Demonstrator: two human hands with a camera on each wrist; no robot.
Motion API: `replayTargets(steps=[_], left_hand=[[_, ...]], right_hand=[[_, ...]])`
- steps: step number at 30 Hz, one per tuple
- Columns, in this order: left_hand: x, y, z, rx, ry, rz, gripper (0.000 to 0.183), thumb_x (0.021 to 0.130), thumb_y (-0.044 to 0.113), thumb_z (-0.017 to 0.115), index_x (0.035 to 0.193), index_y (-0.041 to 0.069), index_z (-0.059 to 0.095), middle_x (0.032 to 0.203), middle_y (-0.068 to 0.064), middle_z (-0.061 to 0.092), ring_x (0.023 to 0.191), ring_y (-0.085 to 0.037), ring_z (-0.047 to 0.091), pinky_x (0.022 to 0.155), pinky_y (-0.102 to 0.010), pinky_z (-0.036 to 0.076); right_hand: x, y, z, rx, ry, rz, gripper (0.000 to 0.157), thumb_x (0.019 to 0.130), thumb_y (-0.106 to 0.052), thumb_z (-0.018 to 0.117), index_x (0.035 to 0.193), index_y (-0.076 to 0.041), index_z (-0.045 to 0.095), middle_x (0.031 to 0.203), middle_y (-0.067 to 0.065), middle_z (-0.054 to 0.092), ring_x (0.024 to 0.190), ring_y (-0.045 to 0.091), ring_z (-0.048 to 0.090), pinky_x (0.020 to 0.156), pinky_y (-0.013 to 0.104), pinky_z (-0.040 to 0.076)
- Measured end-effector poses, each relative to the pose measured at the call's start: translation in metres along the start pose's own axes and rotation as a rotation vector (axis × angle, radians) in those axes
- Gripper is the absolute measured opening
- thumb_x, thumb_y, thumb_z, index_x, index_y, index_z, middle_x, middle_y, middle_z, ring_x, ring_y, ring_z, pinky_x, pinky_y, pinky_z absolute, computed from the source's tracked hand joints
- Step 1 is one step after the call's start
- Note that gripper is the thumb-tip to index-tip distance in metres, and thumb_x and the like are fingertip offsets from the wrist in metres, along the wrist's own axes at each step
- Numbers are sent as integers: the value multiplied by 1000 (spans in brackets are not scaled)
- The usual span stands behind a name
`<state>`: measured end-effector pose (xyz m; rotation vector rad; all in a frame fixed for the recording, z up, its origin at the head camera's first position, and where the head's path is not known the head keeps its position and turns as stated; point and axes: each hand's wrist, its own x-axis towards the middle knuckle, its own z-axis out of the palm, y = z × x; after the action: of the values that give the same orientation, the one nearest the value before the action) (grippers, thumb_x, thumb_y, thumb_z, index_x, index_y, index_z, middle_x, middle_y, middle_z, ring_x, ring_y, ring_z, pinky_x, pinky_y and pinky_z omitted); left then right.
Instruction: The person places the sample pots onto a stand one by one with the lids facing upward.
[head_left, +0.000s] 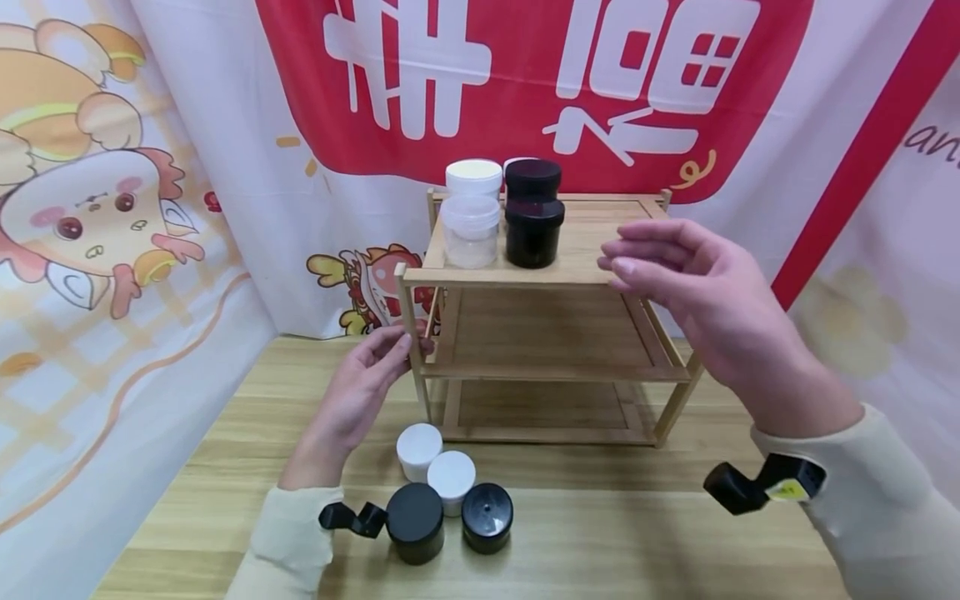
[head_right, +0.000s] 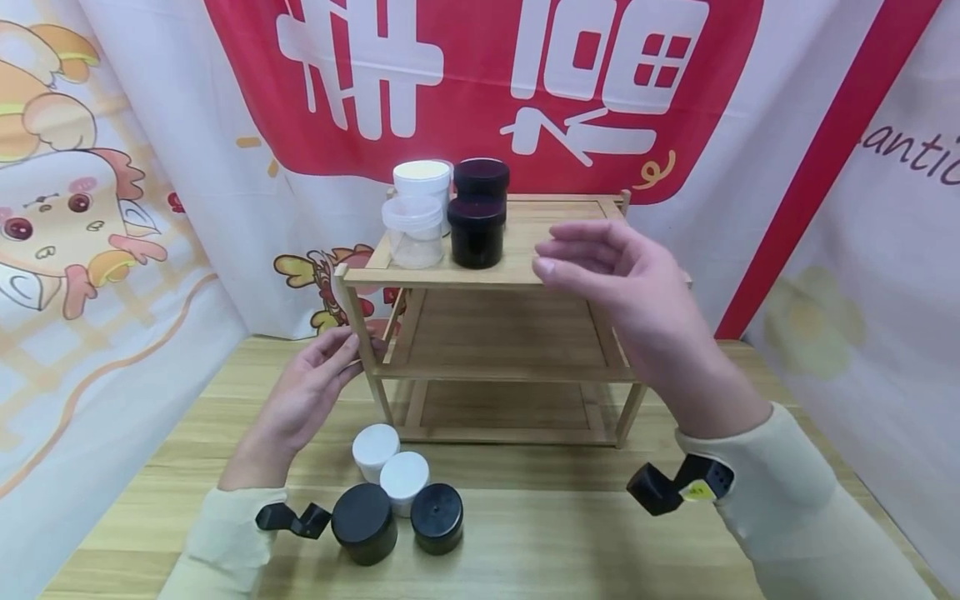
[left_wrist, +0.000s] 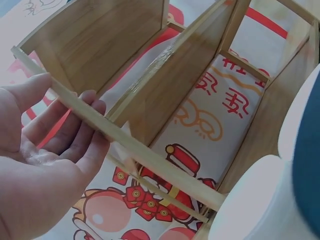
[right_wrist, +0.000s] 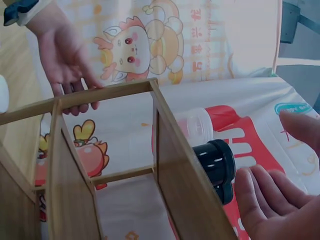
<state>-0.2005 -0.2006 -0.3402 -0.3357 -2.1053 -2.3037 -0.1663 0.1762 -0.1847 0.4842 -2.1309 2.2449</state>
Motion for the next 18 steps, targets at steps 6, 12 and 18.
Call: replayTargets(steps=[6,12,18], left_hand=[[2,-1,-6,-15,-60,42,41,112,18,59,149,1,55,131,-1,70,125,-14,67,114,-28,54],[2,1,-13,15,-132,111,34,111,10,58,144,14,63,126,0,75,121,-16,71,112,-31,56],[8,4,-16,39,-163,130,42,110,9,60,150,-3,53,129,-4,74,124,-21,71,111,-33,57]], right_hand=[[-15,31,0,-94,-83,-34,44,101,-6,74,143,-7,60,133,5,76,119,17,76,98,23,62],[-28,72,3,-97,-137,-58,43,101,-1,72,142,-11,61,136,6,74,122,18,75,99,25,63],[-32,116,5,-40,-213,-106,50,97,9,71,144,-2,57,137,11,72,123,22,73,100,29,63]])
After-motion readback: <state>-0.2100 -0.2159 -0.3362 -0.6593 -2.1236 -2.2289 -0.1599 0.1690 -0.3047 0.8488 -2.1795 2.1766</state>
